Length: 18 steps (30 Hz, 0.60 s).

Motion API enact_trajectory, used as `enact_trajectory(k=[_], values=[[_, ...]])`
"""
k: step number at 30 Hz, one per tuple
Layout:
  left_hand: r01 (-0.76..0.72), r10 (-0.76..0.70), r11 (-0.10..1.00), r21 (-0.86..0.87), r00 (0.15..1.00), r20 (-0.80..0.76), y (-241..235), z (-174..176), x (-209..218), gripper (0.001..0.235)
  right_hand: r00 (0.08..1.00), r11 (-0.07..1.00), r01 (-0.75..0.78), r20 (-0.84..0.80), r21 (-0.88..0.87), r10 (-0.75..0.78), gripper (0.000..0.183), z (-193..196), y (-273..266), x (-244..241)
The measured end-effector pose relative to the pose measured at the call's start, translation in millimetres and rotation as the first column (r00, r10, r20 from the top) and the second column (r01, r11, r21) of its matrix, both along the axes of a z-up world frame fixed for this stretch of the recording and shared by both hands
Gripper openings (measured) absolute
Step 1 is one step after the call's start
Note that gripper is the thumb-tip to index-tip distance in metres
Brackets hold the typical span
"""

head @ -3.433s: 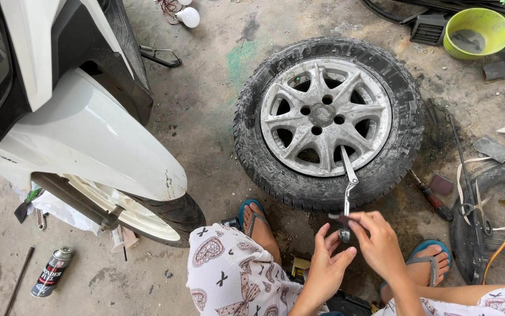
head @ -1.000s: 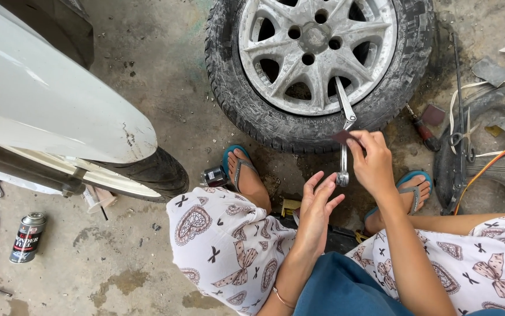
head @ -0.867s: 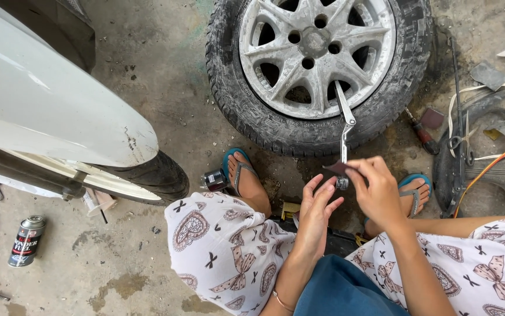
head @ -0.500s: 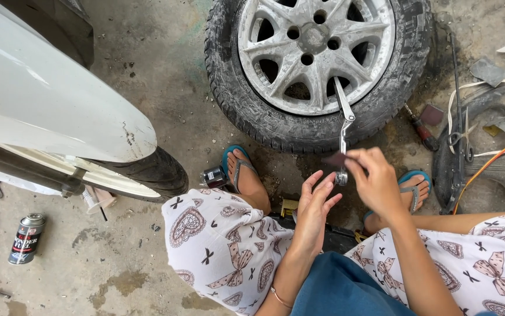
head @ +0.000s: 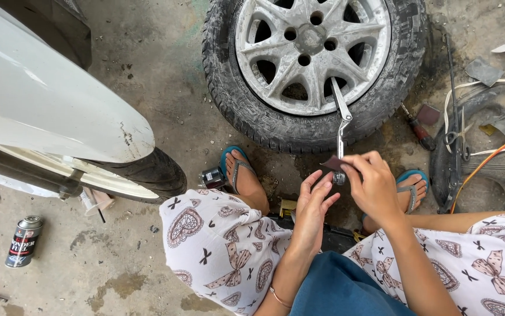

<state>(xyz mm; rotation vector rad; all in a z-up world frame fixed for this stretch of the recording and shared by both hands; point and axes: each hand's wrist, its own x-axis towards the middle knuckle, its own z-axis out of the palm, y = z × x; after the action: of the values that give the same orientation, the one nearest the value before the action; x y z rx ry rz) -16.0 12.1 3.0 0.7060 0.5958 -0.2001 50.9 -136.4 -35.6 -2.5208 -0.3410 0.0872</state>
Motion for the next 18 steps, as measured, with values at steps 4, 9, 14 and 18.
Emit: enact_trajectory(k=[4, 9, 14, 18], values=[[0.0, 0.0, 1.0, 0.003, 1.0, 0.011, -1.6, -1.4, -0.9, 0.065, 0.992, 0.999, -0.034, 0.123, -0.008, 0.034, 0.013, -55.2, -1.9, 47.4], [-0.008, 0.008, 1.0, -0.006, 1.0, 0.013, -2.0, 0.0, -1.0, 0.063, 0.999, 0.991, 0.012, -0.051, 0.131, -0.006, 0.011, -14.9, 5.3, 31.4], [-0.006, 0.006, 1.0, -0.002, 1.0, 0.014, 0.1, -1.4, 1.5, 0.063, 0.999, 0.999, -0.042, 0.01, 0.012, 0.042, 0.012, -15.6, 2.3, 25.7], [0.008, -0.008, 1.0, 0.004, 1.0, 0.018, -0.9, -1.3, -1.3, 0.062, 0.999, 0.992, 0.035, -0.018, 0.117, -0.033, 0.015, -62.4, -0.7, 63.4]])
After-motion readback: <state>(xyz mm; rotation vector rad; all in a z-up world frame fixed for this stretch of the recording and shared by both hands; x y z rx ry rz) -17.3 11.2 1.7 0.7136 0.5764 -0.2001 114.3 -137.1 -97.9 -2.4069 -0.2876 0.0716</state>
